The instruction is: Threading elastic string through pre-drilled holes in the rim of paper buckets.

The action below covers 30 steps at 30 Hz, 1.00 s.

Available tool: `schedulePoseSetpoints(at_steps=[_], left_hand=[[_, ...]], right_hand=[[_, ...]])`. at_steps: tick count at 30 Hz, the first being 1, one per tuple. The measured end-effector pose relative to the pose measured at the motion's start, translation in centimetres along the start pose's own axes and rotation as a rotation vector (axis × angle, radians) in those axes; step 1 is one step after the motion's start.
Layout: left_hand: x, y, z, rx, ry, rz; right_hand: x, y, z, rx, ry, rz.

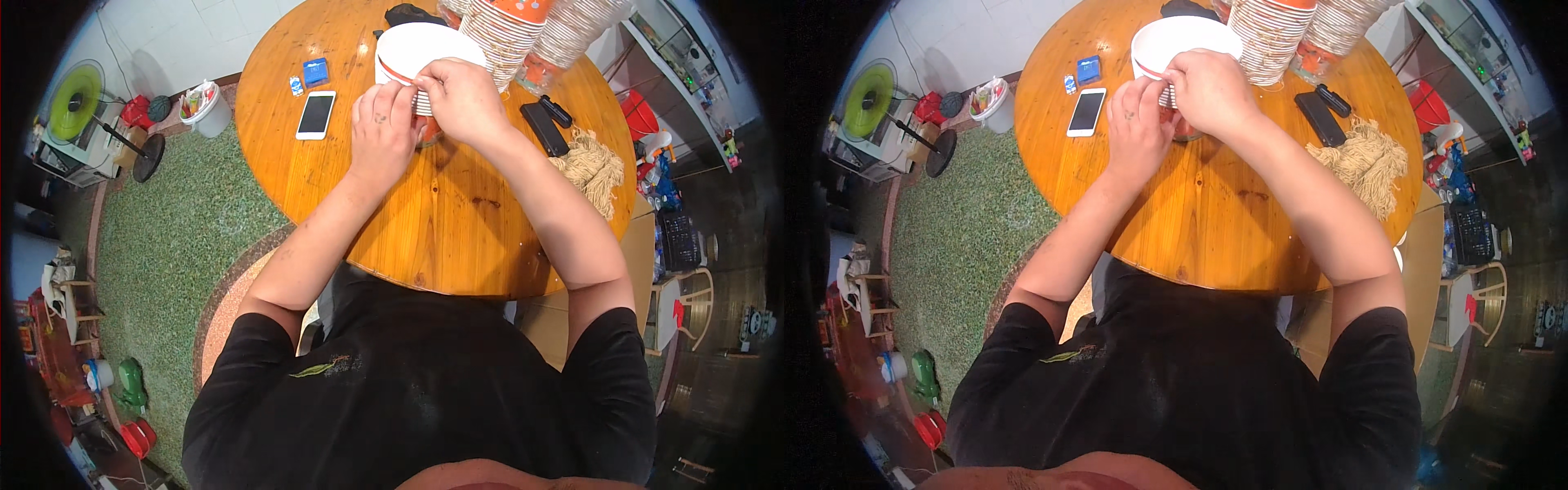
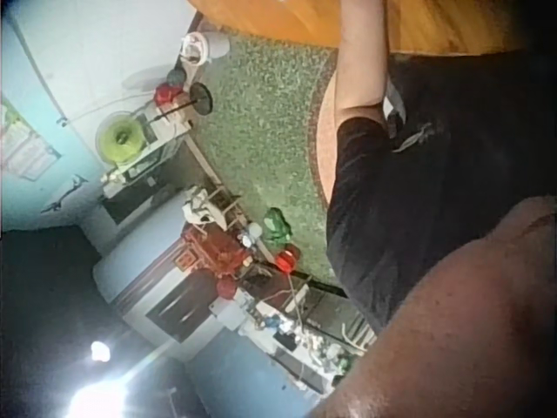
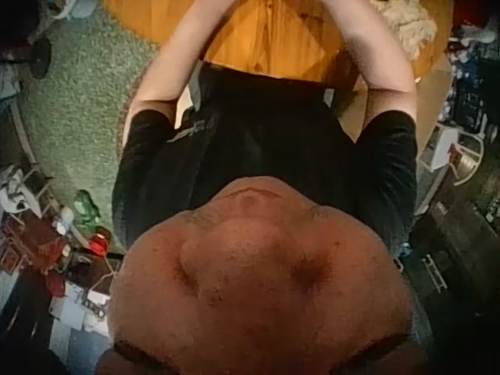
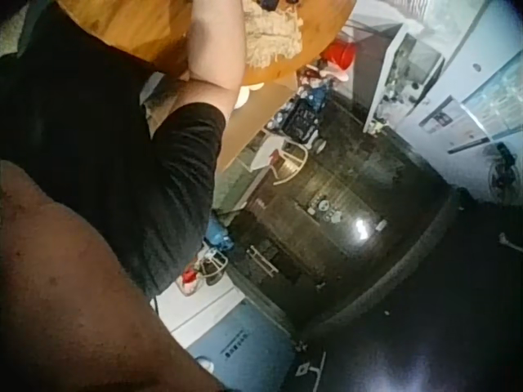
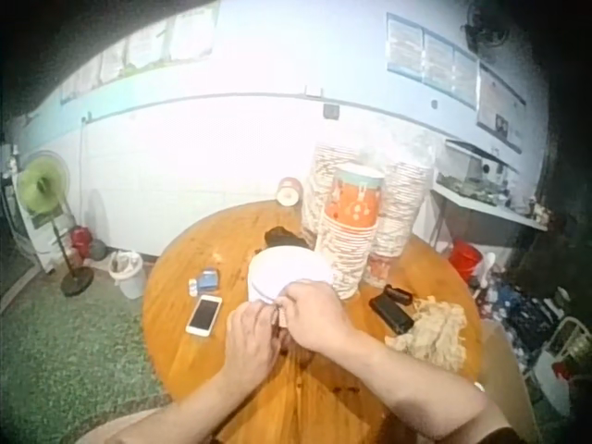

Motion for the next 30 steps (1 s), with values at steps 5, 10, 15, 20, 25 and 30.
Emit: schedulePoseSetpoints(at_steps=[5, 10, 15, 20, 25, 30], left_hand=[[0.1, -0.1, 0.7, -0.052, -0.049, -0.015], [-1.7, 0.6, 0.4, -0.056, -0.048, -0.004], [-1.6, 0.0, -1.1, -0.189, 0.017, -0.099], [-0.4, -6.6, -6.1, -0.046, -0.397, -0.366], [10.6, -9.5, -4.3, -0.377, 0.014, -0.531], [12.8, -6.9, -3.4, -0.626, 0.129, -0.42]], right_hand=[[-1.6, -5.4, 1.5, 0.288, -0.159, -0.103], [-5.0, -14.2, -2.2, 0.506, -0.335, -0.262], [-2.7, -12.4, -13.9, 0.339, -0.329, -0.095], [-1.4, -8.3, -21.8, 0.191, -0.251, 0.007], [-0.5, -6.1, -23.7, 0.147, -0.252, 0.188], [1.7, -9.0, -24.1, 0.284, -0.078, 0.134]])
Point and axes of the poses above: each hand's wrist, its own z-axis towards the middle knuckle, its own y-axis out of the palm, x = y × z, the point moved 5 cm from there along z, towards the middle knuckle, and after that the axes turned 8 degrees about -z, right-handed, at the moved point
